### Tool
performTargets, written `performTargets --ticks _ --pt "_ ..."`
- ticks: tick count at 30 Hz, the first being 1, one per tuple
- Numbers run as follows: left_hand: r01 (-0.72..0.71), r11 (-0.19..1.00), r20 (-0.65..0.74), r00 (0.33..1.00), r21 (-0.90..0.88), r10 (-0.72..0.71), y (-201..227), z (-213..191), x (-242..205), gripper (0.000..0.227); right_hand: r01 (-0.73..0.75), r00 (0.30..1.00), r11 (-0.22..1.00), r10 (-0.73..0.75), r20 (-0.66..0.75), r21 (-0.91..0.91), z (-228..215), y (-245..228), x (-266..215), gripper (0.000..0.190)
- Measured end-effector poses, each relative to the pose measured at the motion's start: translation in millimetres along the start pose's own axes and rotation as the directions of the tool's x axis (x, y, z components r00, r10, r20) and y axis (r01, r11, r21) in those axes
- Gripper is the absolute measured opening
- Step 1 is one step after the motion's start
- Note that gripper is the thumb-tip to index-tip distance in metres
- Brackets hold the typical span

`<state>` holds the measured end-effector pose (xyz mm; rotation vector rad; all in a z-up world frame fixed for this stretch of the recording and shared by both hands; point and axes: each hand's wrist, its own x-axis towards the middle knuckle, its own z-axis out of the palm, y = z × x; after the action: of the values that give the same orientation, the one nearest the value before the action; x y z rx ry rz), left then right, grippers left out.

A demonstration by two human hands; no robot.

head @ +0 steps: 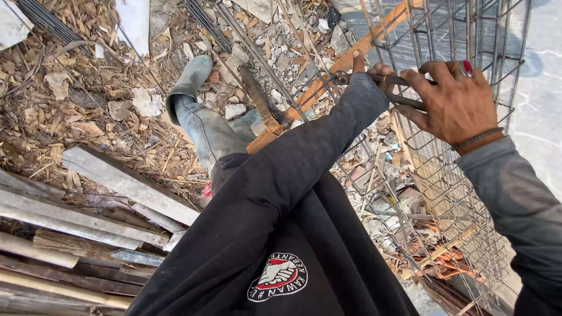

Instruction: The person ties wire around rebar intersections with pliers, twisting and cutting the wire to secure a metal frame on the ground.

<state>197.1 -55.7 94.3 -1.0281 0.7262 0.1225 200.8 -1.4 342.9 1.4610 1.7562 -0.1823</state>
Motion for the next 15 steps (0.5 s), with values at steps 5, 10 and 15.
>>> performTargets --ticks 5,10,15 --pt "0.005 0.999 0.057 0.998 0.035 -0.007 -8 4 -2 0.075 0.112 0.982 0.951 -0.151 -0.114 -0.289 -1 -5 -9 0.056" --pt "0.049 0.981 0.152 0.985 0.185 -0.078 -3 -12 -57 0.063 -0.533 0.774 0.696 0.171 0.61 0.481 56 25 -1 0.051" --pt "-0.024 0.999 0.224 0.975 0.037 0.015 -19 -20 -21 0.047 -0.717 0.692 0.344 0.255 0.675 0.605 37 22 12 0.052"
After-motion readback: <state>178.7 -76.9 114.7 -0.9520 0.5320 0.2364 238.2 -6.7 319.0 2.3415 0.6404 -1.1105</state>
